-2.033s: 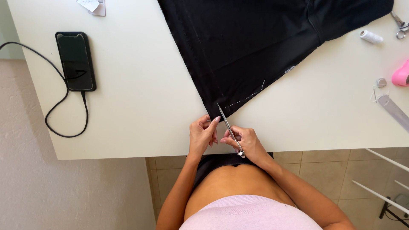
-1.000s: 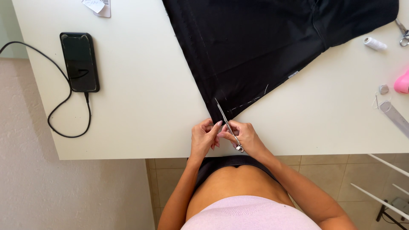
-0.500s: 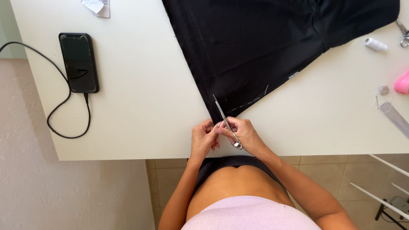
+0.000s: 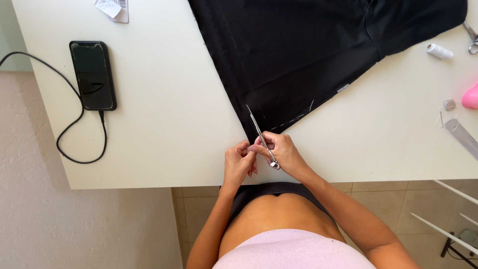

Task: The person cuts a black fabric garment along a marked line using scissors. They trim the edges and remove excess fabric pieces, then smooth the garment on the table.

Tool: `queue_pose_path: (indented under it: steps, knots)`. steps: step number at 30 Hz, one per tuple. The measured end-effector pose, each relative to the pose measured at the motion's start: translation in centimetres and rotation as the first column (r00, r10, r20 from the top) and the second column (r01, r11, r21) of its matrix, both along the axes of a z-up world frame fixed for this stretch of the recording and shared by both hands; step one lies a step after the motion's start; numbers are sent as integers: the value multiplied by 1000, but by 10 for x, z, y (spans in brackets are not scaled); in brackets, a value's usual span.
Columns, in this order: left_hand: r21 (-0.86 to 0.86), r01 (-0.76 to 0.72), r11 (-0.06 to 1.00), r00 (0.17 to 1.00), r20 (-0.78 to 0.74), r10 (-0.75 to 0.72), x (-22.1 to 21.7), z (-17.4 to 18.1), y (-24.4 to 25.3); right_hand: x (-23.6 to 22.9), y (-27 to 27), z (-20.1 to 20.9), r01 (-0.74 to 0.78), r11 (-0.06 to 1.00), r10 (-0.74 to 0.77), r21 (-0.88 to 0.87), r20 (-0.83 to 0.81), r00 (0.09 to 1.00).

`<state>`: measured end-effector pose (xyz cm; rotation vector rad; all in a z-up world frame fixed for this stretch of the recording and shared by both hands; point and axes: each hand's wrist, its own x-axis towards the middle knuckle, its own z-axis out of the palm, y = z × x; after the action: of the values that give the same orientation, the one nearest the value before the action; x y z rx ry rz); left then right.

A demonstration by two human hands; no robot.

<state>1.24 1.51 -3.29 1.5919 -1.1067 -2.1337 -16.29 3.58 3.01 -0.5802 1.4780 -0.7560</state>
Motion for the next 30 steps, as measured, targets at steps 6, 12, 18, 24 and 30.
queue_pose_path:
  steps: [6, 12, 18, 24, 30]
  knots:
    - [-15, 6, 1000, 1000, -5, -6, -9, 31, -15, -1, -7, -7, 6, 1000, -6, -27, -3, 1000]
    - [-22, 18, 1000, 1000, 8, -18, -7, 27, -13, 2, -1, -15, 31, 998, -31, -49, 5, 1000]
    - [-24, 15, 1000, 1000, -1, -15, -12, 47, -21, -1, -14, -18, 23, 997, -23, -73, 2, 1000]
    - [-31, 15, 999, 1000, -7, -15, -15, 66, -32, 0, -11, -23, 12, 998, -14, -69, -34, 999]
    - [-5, 13, 1000, 1000, -26, -13, -6, 33, -16, -3, -24, -30, 3, 994, -8, -105, -39, 999]
